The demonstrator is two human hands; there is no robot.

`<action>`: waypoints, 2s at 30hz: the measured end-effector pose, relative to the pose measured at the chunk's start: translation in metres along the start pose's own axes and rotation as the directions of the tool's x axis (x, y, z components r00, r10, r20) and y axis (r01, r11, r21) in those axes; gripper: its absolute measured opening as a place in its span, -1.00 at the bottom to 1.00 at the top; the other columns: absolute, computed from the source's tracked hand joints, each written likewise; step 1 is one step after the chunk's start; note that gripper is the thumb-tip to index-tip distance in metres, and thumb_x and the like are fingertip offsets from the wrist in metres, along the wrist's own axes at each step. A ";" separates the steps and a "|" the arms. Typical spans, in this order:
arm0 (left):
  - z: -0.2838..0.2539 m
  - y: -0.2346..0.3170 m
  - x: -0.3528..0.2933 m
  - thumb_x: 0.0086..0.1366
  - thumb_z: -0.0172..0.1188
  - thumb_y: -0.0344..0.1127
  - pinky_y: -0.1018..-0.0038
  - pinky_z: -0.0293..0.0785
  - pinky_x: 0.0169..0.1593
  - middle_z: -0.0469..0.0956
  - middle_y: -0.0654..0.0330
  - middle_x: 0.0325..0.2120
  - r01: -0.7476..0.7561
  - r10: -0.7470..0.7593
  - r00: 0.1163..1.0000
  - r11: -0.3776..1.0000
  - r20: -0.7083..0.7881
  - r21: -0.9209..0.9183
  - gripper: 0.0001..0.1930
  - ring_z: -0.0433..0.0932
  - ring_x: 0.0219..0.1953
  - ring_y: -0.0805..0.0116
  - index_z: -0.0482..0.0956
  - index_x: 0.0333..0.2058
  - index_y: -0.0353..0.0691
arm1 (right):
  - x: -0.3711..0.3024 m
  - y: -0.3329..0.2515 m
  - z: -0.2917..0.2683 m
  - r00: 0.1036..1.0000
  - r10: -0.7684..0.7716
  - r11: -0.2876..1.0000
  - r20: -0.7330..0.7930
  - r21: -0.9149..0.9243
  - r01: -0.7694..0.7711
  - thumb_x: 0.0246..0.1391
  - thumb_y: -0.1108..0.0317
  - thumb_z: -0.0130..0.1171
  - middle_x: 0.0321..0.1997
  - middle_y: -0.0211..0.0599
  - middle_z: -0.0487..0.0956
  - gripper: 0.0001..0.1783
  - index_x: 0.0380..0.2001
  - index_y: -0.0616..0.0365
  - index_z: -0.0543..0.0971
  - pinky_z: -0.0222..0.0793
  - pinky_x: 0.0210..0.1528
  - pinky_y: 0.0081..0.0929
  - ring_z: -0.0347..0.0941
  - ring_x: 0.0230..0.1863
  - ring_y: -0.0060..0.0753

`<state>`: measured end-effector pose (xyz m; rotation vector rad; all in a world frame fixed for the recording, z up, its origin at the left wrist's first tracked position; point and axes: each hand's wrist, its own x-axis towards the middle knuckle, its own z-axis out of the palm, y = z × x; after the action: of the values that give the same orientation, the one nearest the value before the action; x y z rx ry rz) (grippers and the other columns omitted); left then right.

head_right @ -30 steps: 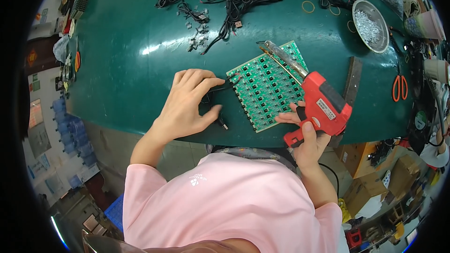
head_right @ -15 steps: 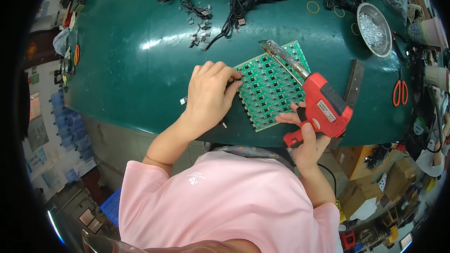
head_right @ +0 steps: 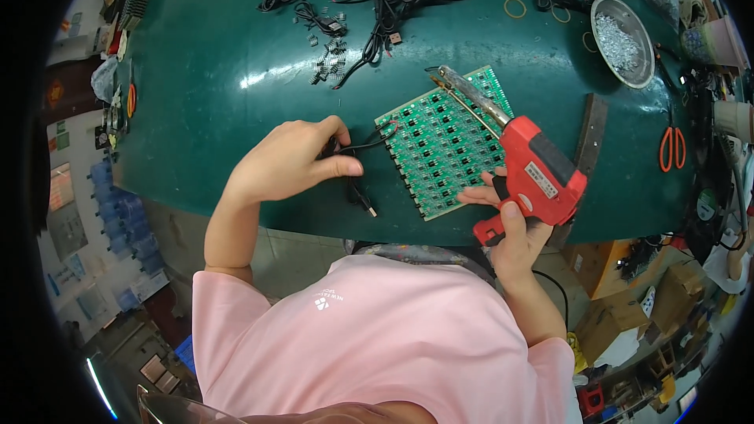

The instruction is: Soldering components and wires onto a green printed circuit board using a manual soldering iron.

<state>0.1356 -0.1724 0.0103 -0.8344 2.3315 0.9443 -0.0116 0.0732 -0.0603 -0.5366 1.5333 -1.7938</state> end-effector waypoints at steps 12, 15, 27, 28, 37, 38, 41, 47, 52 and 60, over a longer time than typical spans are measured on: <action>-0.010 -0.009 0.010 0.26 0.15 -0.24 0.50 0.39 -0.52 0.57 0.20 -0.66 0.107 -0.017 0.974 0.915 0.227 -0.389 -0.72 0.49 -0.64 0.50 0.60 -0.31 -0.40 | 0.000 0.002 0.003 1.000 -0.017 1.000 -0.023 -0.012 0.017 0.22 0.19 -0.06 -0.34 0.17 0.57 -0.46 0.04 0.50 0.20 0.26 0.20 0.00 0.59 -0.29 0.02; 0.000 -0.004 0.011 0.22 0.21 -0.30 0.57 0.29 -0.65 0.56 0.27 -0.70 0.100 0.011 0.964 0.911 0.266 -0.401 -0.77 0.46 -0.69 0.59 0.62 -0.29 -0.39 | 0.000 0.000 0.003 1.000 -0.011 1.000 -0.010 -0.013 0.011 0.22 0.19 -0.06 -0.34 0.17 0.57 -0.46 0.03 0.49 0.20 0.26 0.20 0.01 0.59 -0.28 0.03; 0.031 0.009 -0.012 -0.12 0.17 -0.59 0.40 0.38 -0.18 0.46 0.16 -0.63 -0.126 0.361 0.833 0.862 -0.420 0.491 -0.84 0.46 -0.48 0.18 0.43 -0.48 -0.30 | -0.001 0.002 0.003 1.000 -0.025 0.999 0.007 -0.025 0.025 0.23 0.17 -0.06 -0.33 0.14 0.57 -0.47 0.02 0.46 0.21 0.26 0.20 0.01 0.59 -0.29 0.01; 0.035 0.009 -0.010 -0.12 0.17 -0.59 0.40 0.38 -0.18 0.46 0.16 -0.63 -0.121 0.356 0.834 0.864 -0.422 0.489 -0.84 0.46 -0.48 0.18 0.43 -0.48 -0.30 | 0.000 0.002 0.004 1.000 -0.024 0.999 0.012 -0.024 0.024 0.23 0.17 -0.06 -0.33 0.14 0.57 -0.47 0.02 0.46 0.21 0.26 0.20 0.01 0.59 -0.29 0.01; 0.055 0.008 -0.017 0.11 0.21 -0.45 0.35 0.28 -0.29 0.44 0.16 -0.59 -0.193 0.299 0.876 0.936 -0.379 0.294 -0.87 0.44 -0.45 0.20 0.41 -0.42 -0.23 | -0.001 0.003 0.005 0.999 -0.035 0.999 0.000 -0.025 0.035 0.22 0.19 -0.08 -0.32 0.12 0.57 -0.50 0.02 0.45 0.21 0.26 0.20 0.02 0.60 -0.30 0.00; 0.058 0.007 -0.016 0.11 0.21 -0.45 0.35 0.28 -0.29 0.44 0.16 -0.59 -0.192 0.297 0.877 0.937 -0.377 0.292 -0.87 0.44 -0.45 0.20 0.41 -0.42 -0.23 | -0.001 0.003 0.003 0.999 -0.035 0.999 0.009 -0.037 0.036 0.23 0.19 -0.09 -0.32 0.12 0.57 -0.50 0.03 0.45 0.21 0.25 0.20 0.02 0.59 -0.30 0.00; 0.072 0.000 -0.012 0.11 0.23 -0.46 0.35 0.28 -0.32 0.45 0.17 -0.57 -0.178 0.289 0.842 0.946 -0.455 0.272 -0.89 0.45 -0.44 0.22 0.45 -0.43 -0.23 | -0.001 0.002 0.004 0.999 -0.034 0.998 0.023 -0.049 0.035 0.23 0.20 -0.10 -0.33 0.13 0.58 -0.50 0.03 0.45 0.21 0.25 0.21 0.01 0.59 -0.30 0.00; 0.084 0.000 0.000 0.07 0.25 -0.51 0.36 0.31 -0.30 0.49 0.20 -0.48 -0.257 0.270 0.713 0.959 -0.647 0.117 -0.87 0.45 -0.40 0.21 0.51 -0.38 -0.25 | -0.001 0.002 0.004 0.999 -0.045 0.998 0.024 -0.044 0.046 0.24 0.20 -0.10 -0.31 0.14 0.57 -0.50 0.03 0.44 0.20 0.26 0.20 0.02 0.59 -0.29 0.01; 0.091 0.000 0.007 0.05 0.27 -0.50 0.37 0.36 -0.28 0.49 0.19 -0.45 -0.322 0.269 0.608 0.943 -0.747 0.077 -0.89 0.45 -0.39 0.21 0.57 -0.40 -0.25 | -0.002 0.001 0.008 0.999 -0.034 0.999 0.004 -0.032 0.035 0.24 0.19 -0.09 -0.29 0.14 0.56 -0.50 0.03 0.44 0.20 0.25 0.20 0.03 0.59 -0.29 0.02; 0.090 -0.002 0.013 0.07 0.27 -0.50 0.39 0.35 -0.33 0.46 0.20 -0.48 -0.339 0.177 0.704 0.935 -0.688 -0.107 -0.91 0.43 -0.39 0.24 0.56 -0.42 -0.24 | -0.004 0.000 0.007 1.000 -0.018 0.999 0.016 -0.032 0.018 0.24 0.17 -0.09 -0.34 0.14 0.58 -0.48 0.03 0.45 0.20 0.19 0.25 0.03 0.59 -0.29 0.00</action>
<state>0.1462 -0.1122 -0.0567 -1.0961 3.0755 1.1917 -0.0042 0.0713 -0.0589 -0.5805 1.5531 -1.7774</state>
